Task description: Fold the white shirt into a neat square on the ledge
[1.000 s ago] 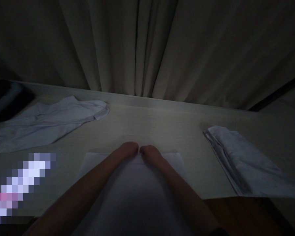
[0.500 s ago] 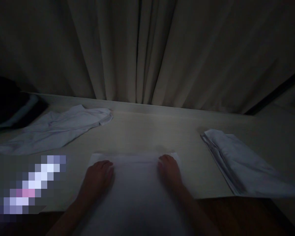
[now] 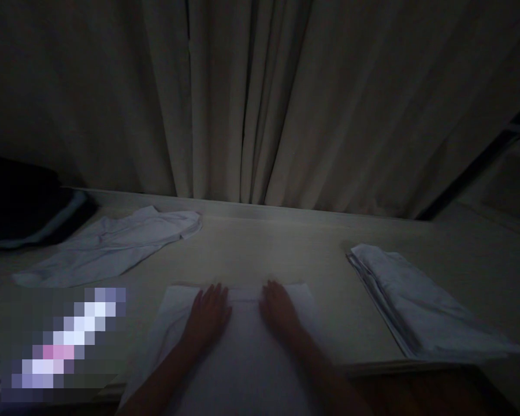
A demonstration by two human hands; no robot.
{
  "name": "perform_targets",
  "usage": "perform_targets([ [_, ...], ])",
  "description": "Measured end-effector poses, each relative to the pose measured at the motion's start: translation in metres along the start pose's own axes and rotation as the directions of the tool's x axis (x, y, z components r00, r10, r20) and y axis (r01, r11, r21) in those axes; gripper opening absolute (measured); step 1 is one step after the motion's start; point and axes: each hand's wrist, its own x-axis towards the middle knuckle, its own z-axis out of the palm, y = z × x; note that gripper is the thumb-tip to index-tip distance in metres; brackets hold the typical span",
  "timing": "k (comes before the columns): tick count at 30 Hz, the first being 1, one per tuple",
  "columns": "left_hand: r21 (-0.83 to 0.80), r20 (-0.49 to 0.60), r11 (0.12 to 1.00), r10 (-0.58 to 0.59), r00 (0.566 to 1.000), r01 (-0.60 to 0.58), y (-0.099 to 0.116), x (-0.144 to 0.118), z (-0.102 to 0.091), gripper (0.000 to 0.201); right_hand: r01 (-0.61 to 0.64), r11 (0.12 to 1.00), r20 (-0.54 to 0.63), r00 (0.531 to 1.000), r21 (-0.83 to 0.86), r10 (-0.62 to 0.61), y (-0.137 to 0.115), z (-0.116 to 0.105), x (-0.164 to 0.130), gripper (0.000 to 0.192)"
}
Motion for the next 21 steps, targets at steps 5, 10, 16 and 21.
perform_targets([
  [5, -0.009, -0.010, 0.988, -0.156, 0.988, 0.156, 0.032, 0.022, 0.029, 0.063, 0.058, 0.998, -0.002, 0.998, 0.029, -0.058, -0.037, 0.023, 0.033, 0.038],
  [10, -0.018, -0.049, 0.977, -0.211, 0.976, 0.211, 0.022, 0.012, 0.005, 0.066, -0.002, 0.998, -0.047, 0.999, 0.056, 0.005, -0.028, 0.007, 0.026, 0.046],
  [16, -0.045, -0.054, 0.914, -0.405, 0.913, 0.403, -0.046, -0.111, -0.034, 0.068, -0.100, 0.993, -0.081, 0.992, -0.063, 0.095, 0.058, -0.024, -0.068, 0.044],
  [21, -0.131, 0.116, 0.901, -0.400, 0.909, 0.414, -0.048, -0.199, -0.024, 0.065, -0.199, 0.975, 0.046, 0.978, -0.101, 0.204, 0.093, -0.020, -0.108, 0.051],
])
